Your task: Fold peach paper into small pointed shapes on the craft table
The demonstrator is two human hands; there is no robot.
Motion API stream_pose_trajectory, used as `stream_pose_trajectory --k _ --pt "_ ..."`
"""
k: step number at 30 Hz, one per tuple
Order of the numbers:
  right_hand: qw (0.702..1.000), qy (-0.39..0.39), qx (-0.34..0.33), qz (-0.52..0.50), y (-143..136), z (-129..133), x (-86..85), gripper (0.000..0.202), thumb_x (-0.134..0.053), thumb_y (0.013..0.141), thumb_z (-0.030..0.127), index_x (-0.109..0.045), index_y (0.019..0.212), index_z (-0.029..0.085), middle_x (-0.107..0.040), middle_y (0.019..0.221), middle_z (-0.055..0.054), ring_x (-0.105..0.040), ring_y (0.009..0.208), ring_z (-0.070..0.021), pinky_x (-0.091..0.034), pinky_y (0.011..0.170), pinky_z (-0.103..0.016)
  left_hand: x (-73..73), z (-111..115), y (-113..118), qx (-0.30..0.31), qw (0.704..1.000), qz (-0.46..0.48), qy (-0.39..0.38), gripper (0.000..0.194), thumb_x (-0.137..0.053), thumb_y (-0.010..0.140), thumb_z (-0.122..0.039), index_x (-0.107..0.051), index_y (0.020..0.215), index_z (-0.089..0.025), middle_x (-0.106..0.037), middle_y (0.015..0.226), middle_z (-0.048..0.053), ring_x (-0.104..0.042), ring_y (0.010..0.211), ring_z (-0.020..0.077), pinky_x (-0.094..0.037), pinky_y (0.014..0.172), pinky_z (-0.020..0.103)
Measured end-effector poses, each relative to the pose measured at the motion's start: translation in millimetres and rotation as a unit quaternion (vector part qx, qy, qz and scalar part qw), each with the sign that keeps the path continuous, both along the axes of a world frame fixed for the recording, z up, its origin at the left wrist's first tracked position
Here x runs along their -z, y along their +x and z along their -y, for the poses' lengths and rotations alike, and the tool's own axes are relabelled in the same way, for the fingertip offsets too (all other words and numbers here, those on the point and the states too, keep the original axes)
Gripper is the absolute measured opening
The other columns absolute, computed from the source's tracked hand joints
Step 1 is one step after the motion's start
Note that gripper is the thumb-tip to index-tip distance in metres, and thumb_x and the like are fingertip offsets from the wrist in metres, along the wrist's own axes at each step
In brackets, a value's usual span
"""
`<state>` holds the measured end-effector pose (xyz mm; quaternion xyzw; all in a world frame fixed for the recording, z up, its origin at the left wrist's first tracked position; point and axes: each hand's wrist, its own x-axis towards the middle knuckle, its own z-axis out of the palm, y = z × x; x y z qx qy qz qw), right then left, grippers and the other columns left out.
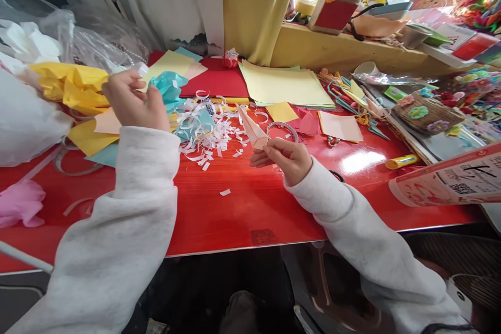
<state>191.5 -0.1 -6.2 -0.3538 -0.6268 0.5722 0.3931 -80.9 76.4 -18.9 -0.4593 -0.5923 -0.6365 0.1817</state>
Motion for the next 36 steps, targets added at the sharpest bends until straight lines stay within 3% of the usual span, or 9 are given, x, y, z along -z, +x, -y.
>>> stream_pose_trajectory --k 4,7,11,15,19,26,29,32,36 --pt "0.999 -0.024 0.002 -0.022 -1 -1 -5.8 0.025 -0.055 0.07 0.037 -0.055 0.074 0.012 -0.065 0.068 -0.006 -0.064 0.065 -0.0166 -0.055 0.062 -0.032 3.2 15 32 0.048 0.959 -0.16 -0.229 0.028 -0.053 0.071 -0.039 -0.049 0.055 -0.016 -0.046 0.056 0.003 -0.044 0.07 0.0182 -0.031 0.061 0.034" --pt "0.999 -0.031 -0.001 -0.02 0 -1 -6.9 0.024 -0.054 0.071 0.035 -0.056 0.076 0.011 -0.065 0.068 -0.006 -0.064 0.064 -0.0158 -0.055 0.061 -0.031 3.3 31 60 0.079 0.953 -0.217 -0.198 0.01 -0.059 0.064 -0.028 -0.056 0.065 -0.018 -0.056 0.078 0.008 -0.047 0.084 0.0261 -0.031 0.068 0.039" --pt "0.999 -0.03 -0.016 -0.017 1 -2 -5.2 0.024 -0.051 0.073 0.034 -0.057 0.077 0.011 -0.066 0.07 -0.007 -0.064 0.064 -0.0154 -0.055 0.061 -0.031 -10.4 44 77 0.187 0.945 -0.129 -0.236 0.013 -0.058 0.065 -0.028 -0.063 0.074 -0.02 -0.062 0.078 0.005 -0.051 0.079 0.0228 -0.036 0.073 0.039" --pt "0.999 -0.04 -0.028 -0.01 1 -2 -5.5 0.024 -0.05 0.073 0.034 -0.057 0.077 0.011 -0.066 0.068 -0.007 -0.064 0.063 -0.0155 -0.055 0.06 -0.03 -28.6 54 84 0.426 0.831 0.05 -0.354 0.024 -0.053 0.07 -0.038 -0.065 0.071 -0.018 -0.064 0.067 0.001 -0.056 0.067 0.0147 -0.043 0.065 0.028" --pt "0.998 -0.057 -0.038 -0.01 0 -2 -6.7 0.022 -0.051 0.072 0.032 -0.057 0.075 0.011 -0.066 0.067 -0.006 -0.064 0.061 -0.0158 -0.054 0.059 -0.03 -34.6 61 91 0.487 0.779 0.112 -0.379 0.019 -0.061 0.062 -0.033 -0.066 0.07 -0.017 -0.065 0.066 0.0 -0.058 0.066 0.0131 -0.044 0.065 0.025" --pt "0.991 -0.104 -0.067 -0.059 4 -7 -4.8 0.02 -0.05 0.066 0.018 -0.059 0.083 0.012 -0.067 0.082 -0.008 -0.064 0.072 -0.0188 -0.053 0.07 -0.035 -35.9 68 97 0.484 0.784 0.115 -0.371 0.016 -0.06 0.063 -0.03 -0.066 0.068 -0.015 -0.065 0.067 0.0 -0.057 0.066 0.0132 -0.044 0.064 0.025" --pt "0.984 -0.123 -0.102 -0.076 6 -7 -6.4 0.021 -0.051 0.066 0.02 -0.06 0.083 0.011 -0.066 0.085 -0.009 -0.064 0.077 -0.0209 -0.05 0.076 -0.039 -33.8 67 97 0.492 0.781 0.09 -0.374 0.02 -0.059 0.063 -0.032 -0.065 0.071 -0.015 -0.064 0.068 0.001 -0.056 0.064 0.013 -0.043 0.061 0.025" --pt "0.988 -0.123 -0.072 -0.053 4 -5 -7.0 0.02 -0.057 0.067 0.024 -0.06 0.082 0.011 -0.067 0.079 -0.008 -0.064 0.072 -0.0198 -0.052 0.073 -0.038 -29.1 65 97 0.49 0.786 0.024 -0.376 0.022 -0.056 0.067 -0.036 -0.064 0.073 -0.016 -0.063 0.069 0.0 -0.054 0.062 0.0122 -0.043 0.059 0.025" --pt "0.99 -0.136 -0.034 -0.031 1 -4 -4.9 0.02 -0.06 0.067 0.027 -0.06 0.079 0.012 -0.067 0.074 -0.006 -0.065 0.068 -0.0175 -0.054 0.068 -0.033 -21.4 68 100 0.356 0.887 -0.147 -0.253 0.019 -0.053 0.071 -0.03 -0.061 0.079 -0.015 -0.061 0.079 0.004 -0.053 0.075 0.0156 -0.042 0.067 0.029"
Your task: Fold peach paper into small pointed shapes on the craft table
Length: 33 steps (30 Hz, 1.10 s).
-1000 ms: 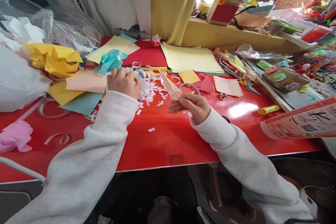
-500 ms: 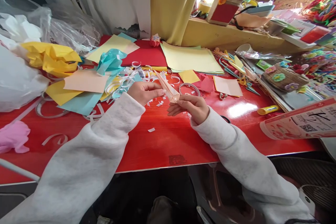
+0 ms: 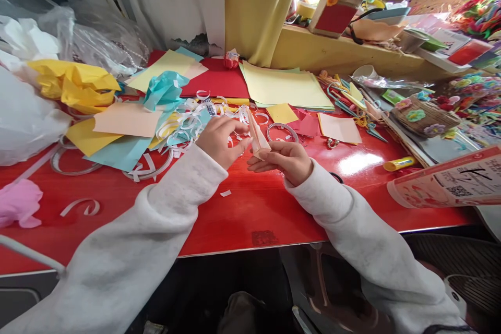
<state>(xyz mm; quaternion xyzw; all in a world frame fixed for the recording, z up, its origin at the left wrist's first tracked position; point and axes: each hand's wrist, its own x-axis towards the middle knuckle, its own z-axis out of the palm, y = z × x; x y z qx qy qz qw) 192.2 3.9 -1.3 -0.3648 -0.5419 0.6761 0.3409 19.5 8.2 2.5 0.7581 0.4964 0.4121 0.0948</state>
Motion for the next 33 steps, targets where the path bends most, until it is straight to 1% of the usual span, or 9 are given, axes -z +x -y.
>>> stream_pose_trajectory --k 2,3,5,8,14,18,26,29,33 --pt "1.0 -0.004 0.016 0.0 -0.8 -0.8 0.5 0.019 -0.06 0.067 0.028 -0.06 0.077 0.012 -0.067 0.074 -0.006 -0.065 0.067 -0.0165 -0.054 0.068 -0.032 2.8 2.3 1.1 -0.042 0.986 -0.077 0.141 0.017 -0.051 0.072 -0.026 -0.059 0.082 -0.015 -0.059 0.083 0.006 -0.051 0.08 0.018 -0.039 0.069 0.032" --pt "1.0 -0.003 0.025 -0.002 -0.9 -1.2 0.4 0.018 -0.06 0.067 0.028 -0.06 0.077 0.012 -0.067 0.073 -0.005 -0.065 0.067 -0.0159 -0.054 0.068 -0.031 3.7 3.3 1.3 -0.042 0.973 -0.116 0.193 0.015 -0.05 0.073 -0.025 -0.059 0.082 -0.015 -0.059 0.083 0.006 -0.051 0.08 0.0185 -0.038 0.069 0.033" --pt "0.999 0.002 0.039 -0.006 -1.0 -1.6 -0.2 0.018 -0.061 0.067 0.028 -0.06 0.076 0.012 -0.067 0.072 -0.004 -0.065 0.066 -0.0149 -0.054 0.068 -0.029 4.4 4.7 1.3 -0.017 0.948 -0.184 0.26 0.013 -0.048 0.075 -0.023 -0.059 0.079 -0.017 -0.059 0.078 0.004 -0.05 0.075 0.018 -0.036 0.065 0.033" --pt "0.998 0.022 0.054 0.0 -1.5 -0.8 -1.2 0.021 -0.062 0.065 0.03 -0.059 0.076 0.012 -0.067 0.07 -0.004 -0.065 0.066 -0.0147 -0.054 0.068 -0.029 4.5 5.7 1.8 -0.001 0.924 -0.231 0.305 0.013 -0.046 0.077 -0.021 -0.059 0.079 -0.018 -0.059 0.075 0.003 -0.049 0.071 0.017 -0.034 0.062 0.031" --pt "0.992 0.089 0.079 0.033 -4.5 5.0 -1.7 0.027 -0.063 0.063 0.036 -0.058 0.075 0.012 -0.066 0.069 -0.004 -0.064 0.067 -0.0152 -0.055 0.07 -0.032 5.5 7.5 4.6 -0.007 0.921 -0.223 0.32 0.015 -0.044 0.078 -0.019 -0.059 0.079 -0.017 -0.058 0.074 0.004 -0.046 0.069 0.0158 -0.032 0.059 0.03" --pt "0.99 0.1 0.092 0.047 -5.6 8.0 -3.7 0.027 -0.063 0.062 0.037 -0.057 0.072 0.012 -0.065 0.065 -0.004 -0.064 0.063 -0.0151 -0.055 0.067 -0.032 5.5 9.7 6.2 0.0 0.924 -0.21 0.32 0.014 -0.045 0.078 -0.02 -0.058 0.079 -0.016 -0.058 0.075 0.004 -0.047 0.069 0.0157 -0.032 0.059 0.029" --pt "0.985 0.149 0.074 0.051 -3.7 6.6 2.5 0.022 -0.061 0.065 0.034 -0.059 0.072 0.013 -0.065 0.067 -0.004 -0.064 0.068 -0.0154 -0.054 0.07 -0.031 5.8 10.1 7.9 0.013 0.928 -0.204 0.312 0.013 -0.047 0.077 -0.021 -0.06 0.079 -0.016 -0.06 0.073 0.003 -0.047 0.069 0.0147 -0.033 0.059 0.029" --pt "0.976 0.189 0.079 0.079 -2.2 6.9 4.4 0.021 -0.058 0.068 0.034 -0.06 0.074 0.013 -0.065 0.069 -0.004 -0.064 0.07 -0.0165 -0.053 0.072 -0.033 6.8 9.8 8.2 0.023 0.936 -0.197 0.29 0.015 -0.047 0.078 -0.021 -0.061 0.077 -0.017 -0.059 0.07 0.002 -0.048 0.068 0.0141 -0.035 0.061 0.029" --pt "0.959 0.232 0.057 0.15 1.6 6.7 3.2 0.023 -0.054 0.071 0.033 -0.062 0.082 0.014 -0.066 0.076 -0.005 -0.064 0.074 -0.0169 -0.051 0.076 -0.033 8.6 8.7 8.0 0.029 0.938 -0.192 0.288 0.014 -0.048 0.077 -0.021 -0.06 0.076 -0.017 -0.06 0.071 0.002 -0.048 0.067 0.014 -0.036 0.061 0.029"
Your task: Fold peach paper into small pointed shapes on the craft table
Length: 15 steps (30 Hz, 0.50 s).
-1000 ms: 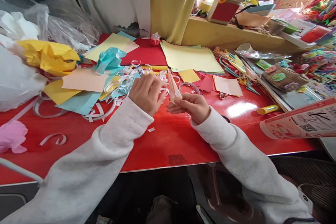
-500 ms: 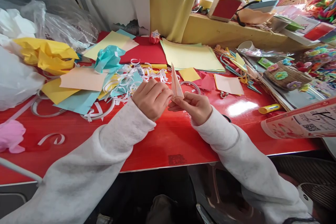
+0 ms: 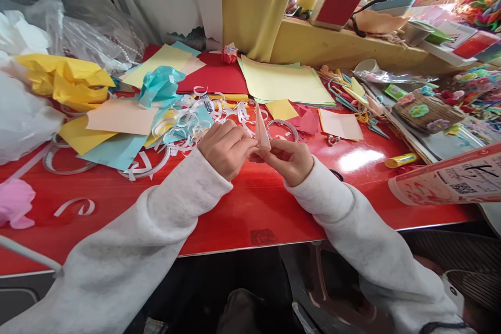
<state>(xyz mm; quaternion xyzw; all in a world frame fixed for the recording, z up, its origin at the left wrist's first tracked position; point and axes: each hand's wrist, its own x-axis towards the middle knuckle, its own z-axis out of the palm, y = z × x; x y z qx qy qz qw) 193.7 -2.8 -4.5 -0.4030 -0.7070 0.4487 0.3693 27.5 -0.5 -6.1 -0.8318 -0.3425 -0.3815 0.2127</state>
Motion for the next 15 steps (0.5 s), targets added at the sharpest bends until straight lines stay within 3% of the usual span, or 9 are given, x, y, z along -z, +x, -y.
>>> stream_pose_trajectory --k 15 --pt "0.999 0.044 -0.004 0.031 2.0 2.0 -1.7 0.023 -0.051 0.073 0.033 -0.061 0.082 0.014 -0.066 0.077 -0.006 -0.064 0.074 -0.0163 -0.052 0.075 -0.031 -1.1 0.2 -0.7 0.015 0.999 0.007 -0.027 0.017 -0.044 0.079 -0.021 -0.061 0.078 -0.017 -0.061 0.072 0.003 -0.049 0.068 0.0142 -0.036 0.06 0.029"
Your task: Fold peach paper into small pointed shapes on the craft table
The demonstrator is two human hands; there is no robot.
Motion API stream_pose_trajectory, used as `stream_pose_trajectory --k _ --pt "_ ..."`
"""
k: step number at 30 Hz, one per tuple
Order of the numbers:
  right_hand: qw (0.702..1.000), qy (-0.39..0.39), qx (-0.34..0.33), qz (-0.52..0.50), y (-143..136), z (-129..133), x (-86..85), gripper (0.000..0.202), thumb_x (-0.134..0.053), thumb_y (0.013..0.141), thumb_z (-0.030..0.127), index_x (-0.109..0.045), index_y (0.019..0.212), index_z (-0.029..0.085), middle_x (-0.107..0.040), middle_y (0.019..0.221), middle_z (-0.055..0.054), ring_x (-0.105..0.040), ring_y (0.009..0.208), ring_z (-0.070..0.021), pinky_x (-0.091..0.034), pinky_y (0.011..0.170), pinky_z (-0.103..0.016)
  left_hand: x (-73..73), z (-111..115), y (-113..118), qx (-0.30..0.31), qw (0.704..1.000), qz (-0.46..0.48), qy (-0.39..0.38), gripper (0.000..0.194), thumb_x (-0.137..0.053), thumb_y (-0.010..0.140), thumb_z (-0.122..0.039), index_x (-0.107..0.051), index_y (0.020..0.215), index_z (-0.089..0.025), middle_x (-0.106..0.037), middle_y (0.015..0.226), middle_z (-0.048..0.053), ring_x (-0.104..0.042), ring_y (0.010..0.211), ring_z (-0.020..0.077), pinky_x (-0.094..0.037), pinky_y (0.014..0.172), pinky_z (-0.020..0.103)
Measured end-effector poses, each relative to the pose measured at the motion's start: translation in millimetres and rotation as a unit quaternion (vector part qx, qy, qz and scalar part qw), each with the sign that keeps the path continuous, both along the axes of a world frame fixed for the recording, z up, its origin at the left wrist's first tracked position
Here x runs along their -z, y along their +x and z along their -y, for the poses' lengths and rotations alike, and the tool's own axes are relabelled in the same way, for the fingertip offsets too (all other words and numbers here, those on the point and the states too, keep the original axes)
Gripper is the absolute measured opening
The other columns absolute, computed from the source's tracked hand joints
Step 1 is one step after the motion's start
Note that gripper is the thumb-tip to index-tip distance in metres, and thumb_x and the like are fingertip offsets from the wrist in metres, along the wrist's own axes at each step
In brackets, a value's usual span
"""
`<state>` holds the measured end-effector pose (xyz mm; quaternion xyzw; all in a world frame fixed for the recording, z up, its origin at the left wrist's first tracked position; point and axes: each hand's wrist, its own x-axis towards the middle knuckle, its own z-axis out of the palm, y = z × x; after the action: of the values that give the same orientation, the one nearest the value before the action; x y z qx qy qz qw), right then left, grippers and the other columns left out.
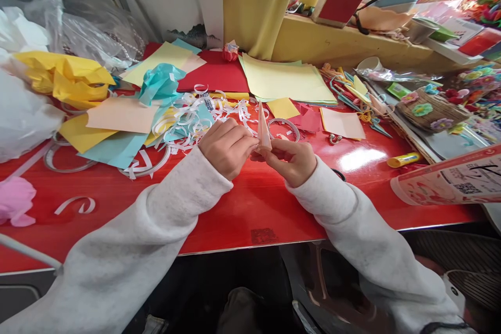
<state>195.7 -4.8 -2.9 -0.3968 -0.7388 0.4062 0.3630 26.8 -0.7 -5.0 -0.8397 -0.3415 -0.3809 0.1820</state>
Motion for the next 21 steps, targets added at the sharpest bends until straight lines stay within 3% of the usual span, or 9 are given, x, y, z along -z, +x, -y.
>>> stream_pose_trajectory --k 9,21 --pt "1.0 -0.017 -0.009 0.01 0.5 0.9 -3.8 0.02 -0.052 0.073 0.032 -0.061 0.081 0.016 -0.066 0.077 -0.004 -0.063 0.076 -0.0169 -0.052 0.077 -0.032 -0.2 2.2 -0.2 -0.007 0.999 -0.037 0.008 0.022 -0.038 0.082 -0.022 -0.059 0.075 -0.017 -0.058 0.069 0.005 -0.049 0.067 0.0154 -0.032 0.059 0.031" --pt "0.998 -0.04 0.003 -0.042 -2.3 0.0 0.7 0.024 -0.054 0.071 0.037 -0.06 0.079 0.015 -0.066 0.074 -0.005 -0.063 0.074 -0.0169 -0.052 0.074 -0.032 0.1 0.4 1.6 0.005 0.999 0.034 -0.035 0.015 -0.045 0.077 -0.019 -0.059 0.074 -0.016 -0.061 0.073 0.003 -0.049 0.068 0.0138 -0.039 0.064 0.029"
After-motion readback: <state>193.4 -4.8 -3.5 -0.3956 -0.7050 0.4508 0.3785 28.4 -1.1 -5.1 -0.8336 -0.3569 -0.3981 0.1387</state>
